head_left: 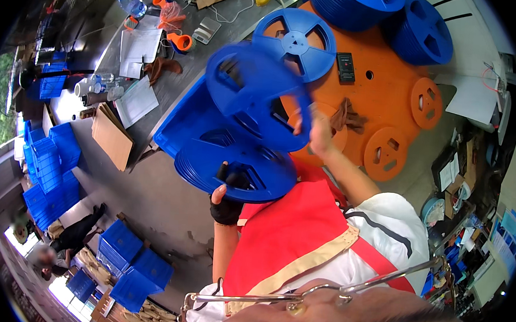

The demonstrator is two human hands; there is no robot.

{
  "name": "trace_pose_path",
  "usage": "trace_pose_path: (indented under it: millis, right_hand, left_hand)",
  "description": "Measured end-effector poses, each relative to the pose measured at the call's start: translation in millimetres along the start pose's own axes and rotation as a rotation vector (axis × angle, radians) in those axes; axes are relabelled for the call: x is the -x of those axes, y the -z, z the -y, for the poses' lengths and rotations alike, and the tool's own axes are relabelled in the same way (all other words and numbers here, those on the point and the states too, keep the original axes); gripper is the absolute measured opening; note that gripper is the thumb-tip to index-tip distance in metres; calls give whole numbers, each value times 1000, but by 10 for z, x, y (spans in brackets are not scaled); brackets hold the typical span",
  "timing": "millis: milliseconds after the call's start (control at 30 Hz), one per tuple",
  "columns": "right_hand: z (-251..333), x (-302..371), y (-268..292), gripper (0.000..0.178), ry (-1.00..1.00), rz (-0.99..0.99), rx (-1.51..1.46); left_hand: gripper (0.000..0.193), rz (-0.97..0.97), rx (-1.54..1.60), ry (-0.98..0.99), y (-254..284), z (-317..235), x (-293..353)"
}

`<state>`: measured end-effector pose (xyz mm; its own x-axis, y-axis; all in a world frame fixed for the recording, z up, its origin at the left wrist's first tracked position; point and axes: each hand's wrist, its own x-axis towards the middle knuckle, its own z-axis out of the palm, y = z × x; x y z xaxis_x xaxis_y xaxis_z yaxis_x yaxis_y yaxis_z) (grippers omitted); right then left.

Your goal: The person picks up blue plastic spools from an orange table and places them into a blue plastic bin. They repeat this action, stacking the spools neatly inside the bin.

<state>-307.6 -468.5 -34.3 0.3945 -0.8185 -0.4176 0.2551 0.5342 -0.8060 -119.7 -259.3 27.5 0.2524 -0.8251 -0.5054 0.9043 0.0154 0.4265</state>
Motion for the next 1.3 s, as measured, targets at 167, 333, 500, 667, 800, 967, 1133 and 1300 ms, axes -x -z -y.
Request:
trace_pose_path:
  millis: [167, 333, 500, 667, 800, 967, 1133, 1300]
  right_hand:
    - [-102, 510, -823, 29, 543, 596, 797]
    - [-390, 32, -719, 22, 595, 451, 694]
    - [-1235, -1374, 267, 42, 371, 94, 1283]
    - [-1373, -1965, 722, 65, 54, 34, 1708]
    - [-1322, -1930, 733, 52, 160, 63, 1785]
    - [-831, -1601, 444, 33, 651, -133, 1400]
    - [-172, -1021, 356, 33, 396, -266, 263]
    - [53, -708, 563, 37, -57, -329, -468]
  left_hand:
    - [62, -44, -1, -64, -47, 195, -117]
    - [35, -168, 110, -263, 74, 171, -40]
    - [30, -389, 117, -322, 39, 84, 124]
    - [29, -545, 119, -295, 132, 111, 358]
    - [28, -569, 136, -296, 166, 130, 449]
    - [27, -456, 176, -265, 203, 136, 391]
    - [30, -394, 183, -214, 81, 87, 253]
    - [31, -266, 187, -168, 40, 54, 211]
